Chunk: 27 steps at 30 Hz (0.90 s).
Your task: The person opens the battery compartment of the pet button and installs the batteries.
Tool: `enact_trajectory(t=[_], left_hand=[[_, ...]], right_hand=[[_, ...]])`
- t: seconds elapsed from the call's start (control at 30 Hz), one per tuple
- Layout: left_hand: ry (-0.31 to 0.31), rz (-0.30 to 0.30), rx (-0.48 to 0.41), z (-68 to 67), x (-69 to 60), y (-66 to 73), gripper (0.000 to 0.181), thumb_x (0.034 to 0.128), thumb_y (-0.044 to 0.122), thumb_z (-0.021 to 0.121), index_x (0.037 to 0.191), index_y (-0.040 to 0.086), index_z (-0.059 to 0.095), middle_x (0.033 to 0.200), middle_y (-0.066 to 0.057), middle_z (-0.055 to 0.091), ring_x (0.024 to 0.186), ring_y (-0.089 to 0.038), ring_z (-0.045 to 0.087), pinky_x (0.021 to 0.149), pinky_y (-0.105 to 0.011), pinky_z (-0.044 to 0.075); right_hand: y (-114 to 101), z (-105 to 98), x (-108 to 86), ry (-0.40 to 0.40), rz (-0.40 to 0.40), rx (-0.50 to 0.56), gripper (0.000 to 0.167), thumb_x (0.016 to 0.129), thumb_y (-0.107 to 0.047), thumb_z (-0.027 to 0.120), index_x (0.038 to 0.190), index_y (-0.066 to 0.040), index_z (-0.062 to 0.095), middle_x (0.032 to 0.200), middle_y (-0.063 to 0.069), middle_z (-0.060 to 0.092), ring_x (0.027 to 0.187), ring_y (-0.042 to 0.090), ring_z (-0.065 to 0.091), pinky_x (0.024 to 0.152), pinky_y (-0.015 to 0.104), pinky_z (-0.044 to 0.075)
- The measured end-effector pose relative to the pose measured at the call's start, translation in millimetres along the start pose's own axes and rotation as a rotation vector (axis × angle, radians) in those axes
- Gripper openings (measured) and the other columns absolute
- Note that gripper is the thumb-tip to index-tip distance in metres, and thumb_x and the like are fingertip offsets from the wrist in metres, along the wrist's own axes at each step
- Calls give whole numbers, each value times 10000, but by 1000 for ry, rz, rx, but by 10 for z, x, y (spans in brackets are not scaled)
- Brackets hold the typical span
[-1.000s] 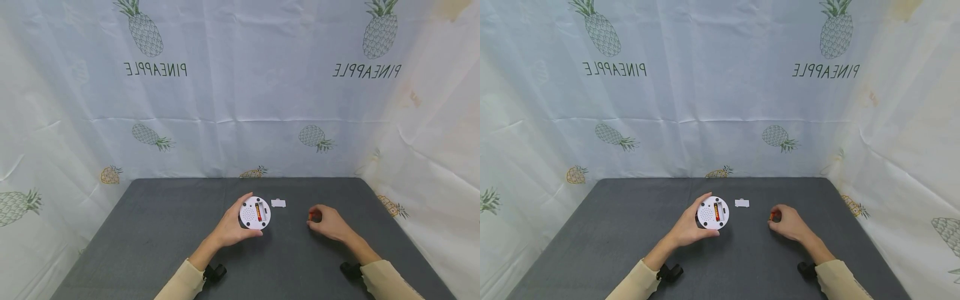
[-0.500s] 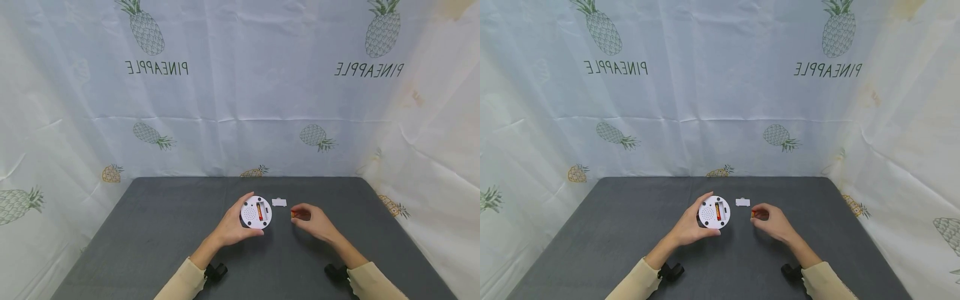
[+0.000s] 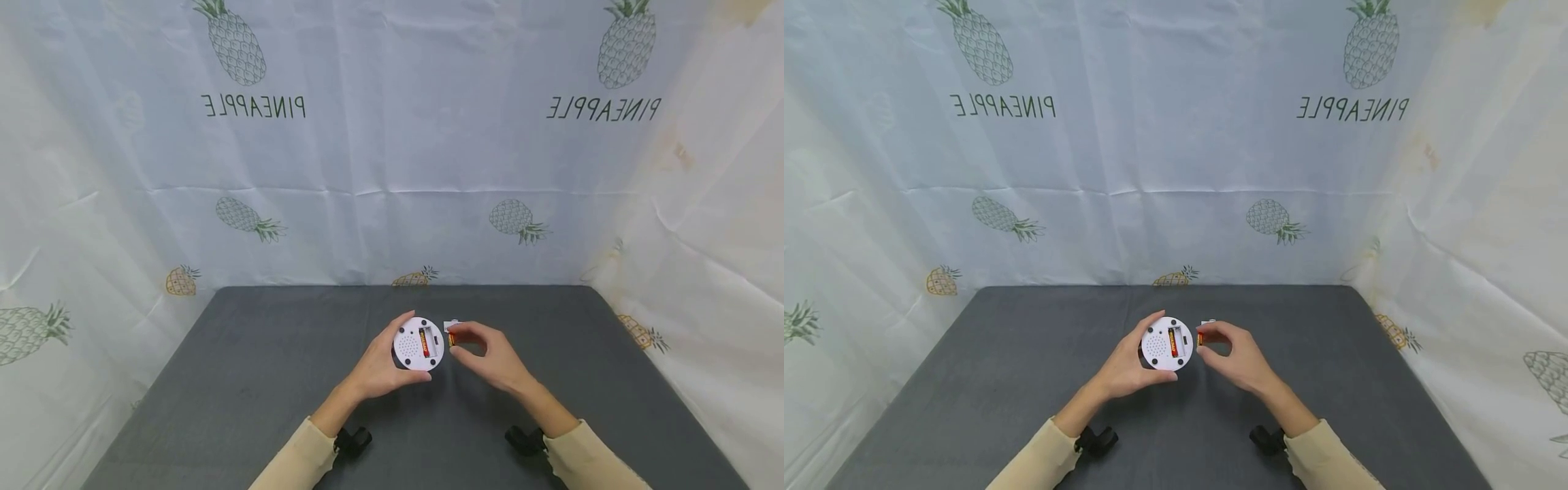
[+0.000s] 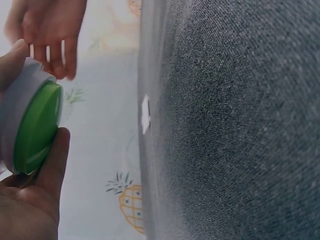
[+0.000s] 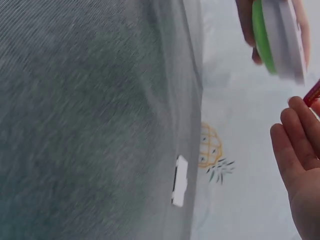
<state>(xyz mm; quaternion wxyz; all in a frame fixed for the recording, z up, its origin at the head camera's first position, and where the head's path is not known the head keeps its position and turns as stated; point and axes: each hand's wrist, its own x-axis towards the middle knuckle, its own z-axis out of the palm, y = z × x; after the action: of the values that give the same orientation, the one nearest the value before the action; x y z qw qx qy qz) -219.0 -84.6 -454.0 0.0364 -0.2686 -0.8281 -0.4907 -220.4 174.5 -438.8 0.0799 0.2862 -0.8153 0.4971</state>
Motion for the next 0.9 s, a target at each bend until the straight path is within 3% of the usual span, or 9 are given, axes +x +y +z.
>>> enact_trajectory(t=[0.23, 0.5, 0.9], left_hand=[[-5, 0, -5, -15, -6, 1, 1047, 744, 345, 919, 1588, 236, 310, 1403, 9, 523, 1156, -160, 542, 956, -436, 446], [-1, -1, -13, -16, -7, -6, 1043, 747, 349, 918, 1588, 236, 311, 1404, 12, 524, 1166, -157, 541, 962, -444, 447], [26, -4, -27, -10, 4, -19, 1044, 755, 355, 912, 1594, 235, 303, 1368, -10, 543, 1116, -163, 564, 904, -380, 472]], right_hand=[[-92, 48, 50, -8, -102, -73, 270, 942, -103, 713, 1212, -118, 723, 1138, -36, 692, 1064, 158, 643, 931, 426, 522], [-157, 64, 44, 42, -131, -183, 279, 901, -116, 750, 1180, -123, 726, 1166, -43, 685, 1094, 166, 633, 925, 479, 514], [-92, 233, 62, 80, -480, -484, 456, 787, -85, 813, 1227, -35, 706, 1254, 82, 691, 1183, 283, 597, 911, 511, 524]])
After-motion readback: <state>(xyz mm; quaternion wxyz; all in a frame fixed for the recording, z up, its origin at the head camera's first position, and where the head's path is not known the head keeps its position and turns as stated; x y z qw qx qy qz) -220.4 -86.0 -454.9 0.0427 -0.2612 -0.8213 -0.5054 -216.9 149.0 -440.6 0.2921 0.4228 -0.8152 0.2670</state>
